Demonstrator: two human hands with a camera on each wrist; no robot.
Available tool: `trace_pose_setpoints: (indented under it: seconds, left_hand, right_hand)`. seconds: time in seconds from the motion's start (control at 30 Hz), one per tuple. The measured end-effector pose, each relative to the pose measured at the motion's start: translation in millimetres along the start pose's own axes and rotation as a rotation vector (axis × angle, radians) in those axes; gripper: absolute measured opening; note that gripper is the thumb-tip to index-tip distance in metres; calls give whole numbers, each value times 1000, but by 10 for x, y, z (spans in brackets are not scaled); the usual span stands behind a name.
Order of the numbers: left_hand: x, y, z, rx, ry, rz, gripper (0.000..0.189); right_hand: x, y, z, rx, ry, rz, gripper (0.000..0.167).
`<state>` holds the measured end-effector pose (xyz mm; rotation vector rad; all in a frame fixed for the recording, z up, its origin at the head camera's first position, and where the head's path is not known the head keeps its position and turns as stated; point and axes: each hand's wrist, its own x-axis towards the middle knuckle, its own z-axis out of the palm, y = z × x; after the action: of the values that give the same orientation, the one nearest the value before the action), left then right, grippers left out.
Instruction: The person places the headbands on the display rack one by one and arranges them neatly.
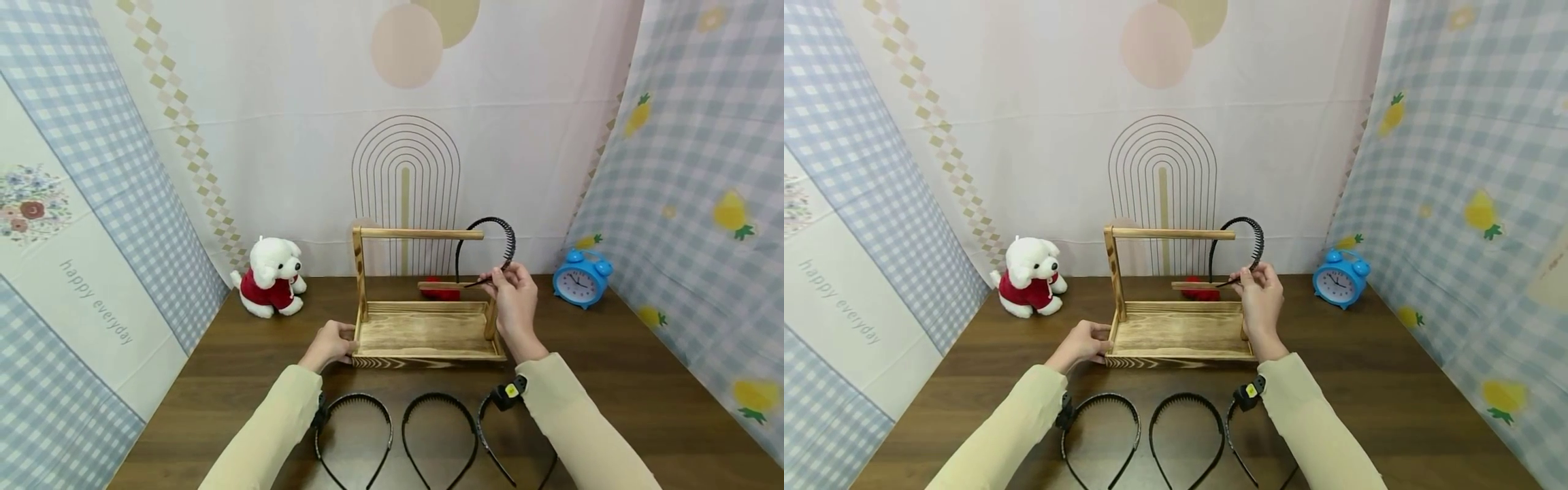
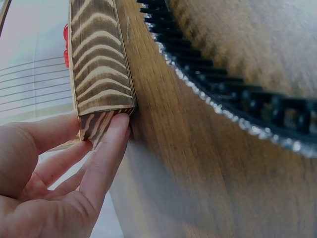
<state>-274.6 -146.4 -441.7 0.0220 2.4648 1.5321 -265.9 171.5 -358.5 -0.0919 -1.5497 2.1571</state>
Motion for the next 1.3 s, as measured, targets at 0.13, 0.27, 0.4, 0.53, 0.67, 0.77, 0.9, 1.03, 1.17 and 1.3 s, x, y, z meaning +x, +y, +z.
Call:
trace_pose_setpoints:
  seconds: [0.13, 0.27, 0.4, 0.53, 0.67, 0.77, 0.9, 1.03, 1.17, 1.3]
  left_hand:
    - [-15, 10, 24, 3, 35, -22, 45]
    - [-15, 22, 43, 19, 52, -22, 44]
    - [4, 35, 59, 15, 42, -26, 44]
    - [21, 36, 59, 9, 42, -26, 44]
    - [23, 29, 48, 9, 41, -23, 45]
    - [12, 21, 39, 8, 37, -23, 45]
    - [7, 11, 33, 11, 38, -18, 45]
    - [15, 7, 35, 13, 37, -12, 45]
    - [20, 5, 41, 11, 39, -13, 45]
    - [15, 8, 46, 10, 42, -15, 44]
  right_hand:
    - [-6, 32, 51, 2, -12, -6, 4]
    - [-13, 48, 103, 11, -21, 0, 5]
    - [-25, 72, 150, 18, -24, 8, 4]
    - [-36, 105, 213, 9, -29, 25, 7]
    - [-50, 152, 287, 1, -43, 33, 8]
    - [-78, 191, 357, -2, -53, 30, 6]
    - [-114, 221, 462, 8, -66, 33, 7]
    - [-136, 233, 551, 6, -77, 42, 10]
    - [-159, 249, 619, 4, -87, 48, 11]
    - [-174, 277, 676, -10, -88, 61, 11]
